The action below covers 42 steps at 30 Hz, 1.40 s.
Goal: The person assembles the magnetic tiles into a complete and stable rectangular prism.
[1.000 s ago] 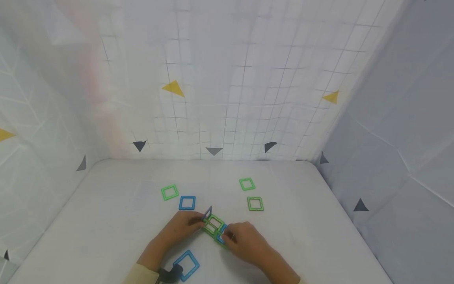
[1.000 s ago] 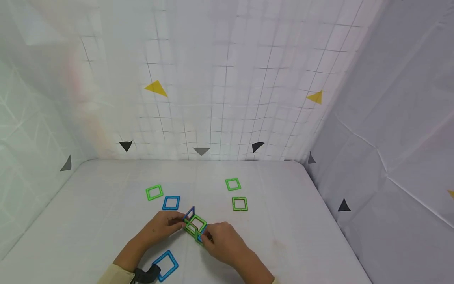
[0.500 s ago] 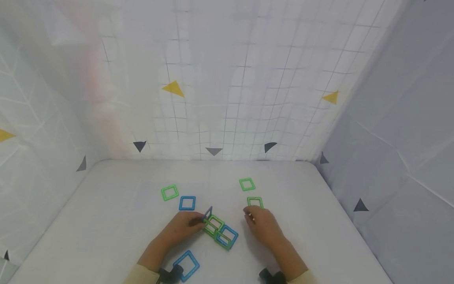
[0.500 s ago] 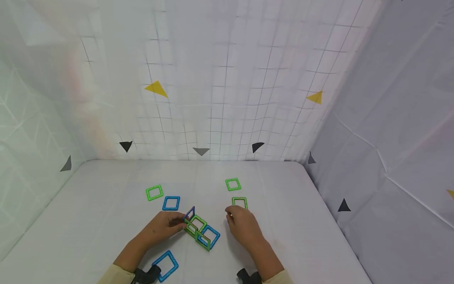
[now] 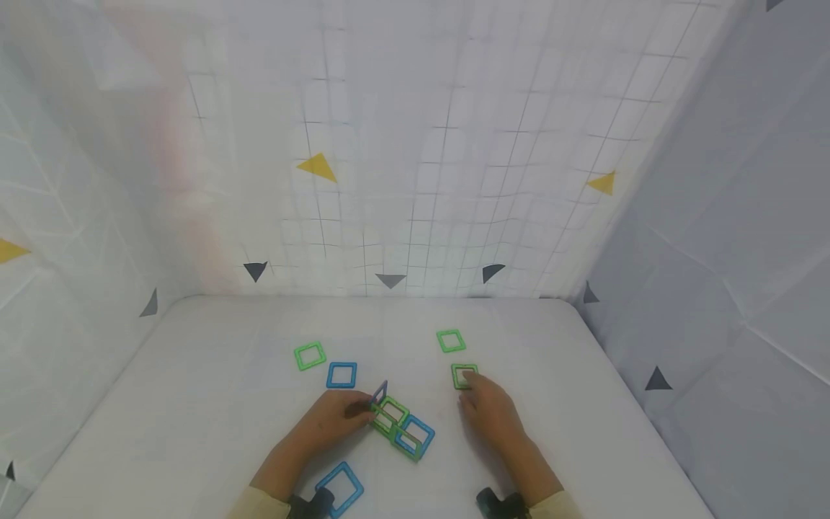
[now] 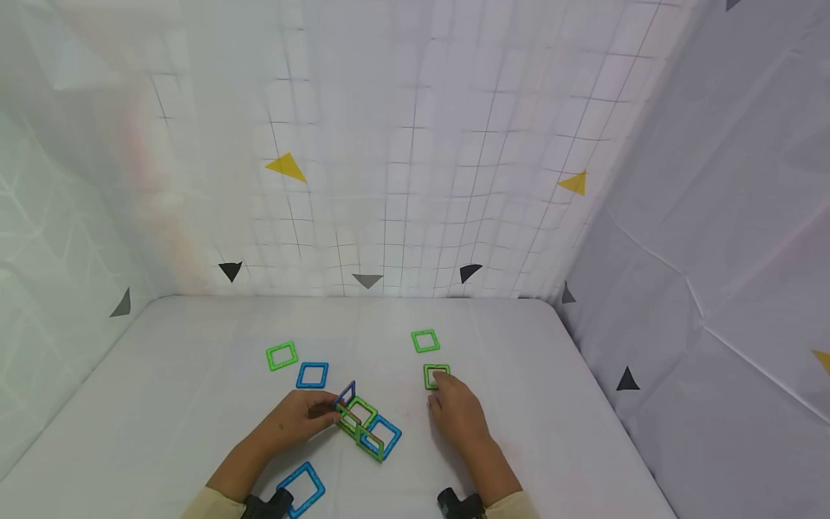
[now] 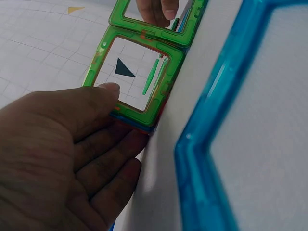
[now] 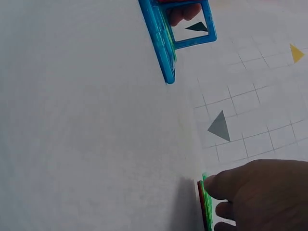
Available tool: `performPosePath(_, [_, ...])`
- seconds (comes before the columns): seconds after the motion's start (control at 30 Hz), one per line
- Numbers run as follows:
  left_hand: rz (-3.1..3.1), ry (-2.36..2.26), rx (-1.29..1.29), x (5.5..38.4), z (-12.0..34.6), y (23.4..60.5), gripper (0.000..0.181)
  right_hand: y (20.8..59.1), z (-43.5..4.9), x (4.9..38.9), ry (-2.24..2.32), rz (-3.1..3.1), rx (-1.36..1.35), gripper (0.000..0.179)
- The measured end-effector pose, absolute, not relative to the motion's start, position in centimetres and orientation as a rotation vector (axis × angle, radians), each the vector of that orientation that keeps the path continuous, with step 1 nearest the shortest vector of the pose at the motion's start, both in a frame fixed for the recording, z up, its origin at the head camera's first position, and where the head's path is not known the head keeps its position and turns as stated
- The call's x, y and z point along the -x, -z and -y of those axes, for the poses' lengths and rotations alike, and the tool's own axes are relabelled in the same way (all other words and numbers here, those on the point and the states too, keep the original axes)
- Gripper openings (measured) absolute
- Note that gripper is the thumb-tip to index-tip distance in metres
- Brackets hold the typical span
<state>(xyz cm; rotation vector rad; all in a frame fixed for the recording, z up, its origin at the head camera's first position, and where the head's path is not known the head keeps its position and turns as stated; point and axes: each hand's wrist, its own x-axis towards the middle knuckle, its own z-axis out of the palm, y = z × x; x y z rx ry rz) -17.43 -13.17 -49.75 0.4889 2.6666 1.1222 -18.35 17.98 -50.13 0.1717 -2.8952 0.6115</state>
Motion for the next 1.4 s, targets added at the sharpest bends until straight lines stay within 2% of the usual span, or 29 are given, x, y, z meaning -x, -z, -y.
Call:
performPosePath(0.27, [-2.681, -1.123, -0.47, 17.4, 13.1, 50.0, 0.033, 50.9, -18.1, 18.6, -0.514, 2.896, -0.207, 0.041])
performPosePath(0.6, [-2.674, -1.1, -0.481, 17.5, 13.3, 49.9, 0.036, 51.2, -18.8, 19.8, -0.55, 2.93, -0.212, 0.058])
performPosePath(0.77, [-2.661, -1.115, -0.476, 17.5, 13.3, 49.9, 0.035, 50.4, -19.6, 20.2, -0.634, 2.987, -0.282, 0.054])
performPosePath(0.97, [-2.66, -1.11, -0.445, 17.5, 13.2, 50.0, 0.035, 50.3, -20.9, 21.3, -0.685, 3.052, -0.32, 0.057])
performPosePath(1.23, [-2.661, -1.121, -0.474, 17.4, 13.2, 50.0, 0.038, 49.7, -21.4, 21.6, -0.765, 3.036, -0.284, 0.052])
performPosePath(1.4, [-2.652, -1.141, -0.475, 17.4, 13.2, 49.9, 0.033, 49.7, -21.4, 21.8, -0.73, 3.01, -0.297, 0.052])
